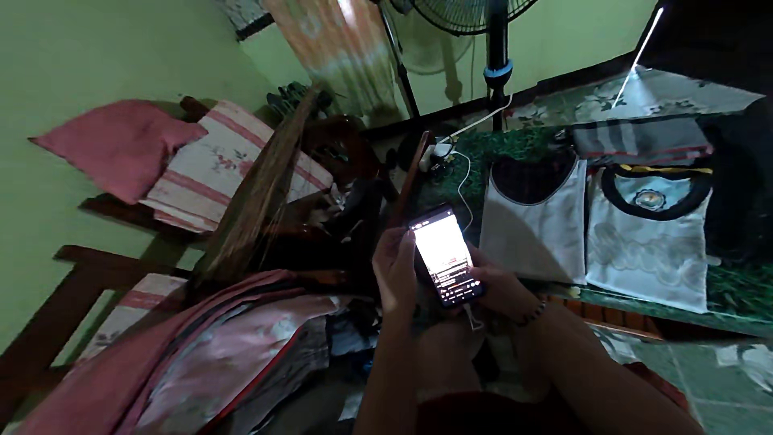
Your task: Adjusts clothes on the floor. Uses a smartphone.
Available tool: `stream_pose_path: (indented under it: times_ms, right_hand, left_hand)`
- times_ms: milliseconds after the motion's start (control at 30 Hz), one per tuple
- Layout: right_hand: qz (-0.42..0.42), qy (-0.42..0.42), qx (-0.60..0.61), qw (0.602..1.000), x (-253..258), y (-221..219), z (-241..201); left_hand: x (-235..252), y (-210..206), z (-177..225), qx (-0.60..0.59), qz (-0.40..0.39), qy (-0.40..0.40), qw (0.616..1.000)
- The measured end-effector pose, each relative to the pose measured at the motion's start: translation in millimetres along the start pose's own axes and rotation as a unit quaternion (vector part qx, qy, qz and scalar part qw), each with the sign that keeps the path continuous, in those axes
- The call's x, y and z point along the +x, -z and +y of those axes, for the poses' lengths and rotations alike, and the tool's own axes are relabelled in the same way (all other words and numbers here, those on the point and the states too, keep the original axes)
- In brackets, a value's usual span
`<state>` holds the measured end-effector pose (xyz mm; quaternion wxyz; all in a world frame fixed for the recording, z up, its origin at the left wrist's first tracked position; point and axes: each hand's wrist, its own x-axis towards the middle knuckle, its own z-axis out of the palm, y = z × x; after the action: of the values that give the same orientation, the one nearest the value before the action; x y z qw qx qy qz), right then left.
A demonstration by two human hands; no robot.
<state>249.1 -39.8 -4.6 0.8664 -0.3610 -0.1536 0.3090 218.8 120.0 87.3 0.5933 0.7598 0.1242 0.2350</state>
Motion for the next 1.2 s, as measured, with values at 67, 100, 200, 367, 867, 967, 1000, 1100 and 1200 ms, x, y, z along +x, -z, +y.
stream_pose_path:
  times_ms: [67, 100, 200, 367, 867, 967, 1000, 1100, 1200]
  right_hand:
    - [-0.007, 0.001, -0.001, 1.0, -0.2, 0.1, -0.5]
    - [-0.013, -0.002, -0.001, 1.0, -0.2, 0.3, -0.7]
    - [-0.017, -0.006, 0.001, 1.0, 0.5, -0.2, -1.5]
    - [-0.015, -0.008, 0.003, 1.0, -0.2, 1.1, 0.1]
    - [0.034, -0.023, -0.014, 0.999, 0.3, 1.7, 0.5]
    - [0.043, -0.03, -0.031, 0.998, -0.7, -2.7, -3.0]
    - [0.044, -0.031, -0.035, 0.998, -0.8, -3.1, -3.2]
    - [0.031, -0.015, -0.048, 0.998, -0.6, 1.7, 0.0]
    - [0.023, -0.01, -0.048, 0.999, -1.0, 5.0, 1.9]
  left_hand:
    - [1.6, -0.5, 2.3, 0.01, 0.005, 0.002, 1.0]
    - [2.2, -0.7, 2.8, 0.013, 0.007, 0.002, 1.0]
    - [4.4, -2.2, 2.5, 0.02, 0.012, 0.001, 1.0]
    - [5.1, -2.3, 0.6, 0.025, 0.008, -0.013, 1.0]
    - [-5.6, 6.1, -8.1, -0.023, -0.076, 0.013, 0.997]
    - [-7.3, 3.2, -4.1, -0.022, -0.067, 0.015, 0.997]
    - [-7.4, 2.1, -2.9, -0.024, -0.064, 0.015, 0.998]
    - [-7.2, 1.9, -4.6, -0.03, -0.07, 0.003, 0.997]
    - [-6.9, 3.1, -7.0, -0.04, -0.083, 0.0, 0.996]
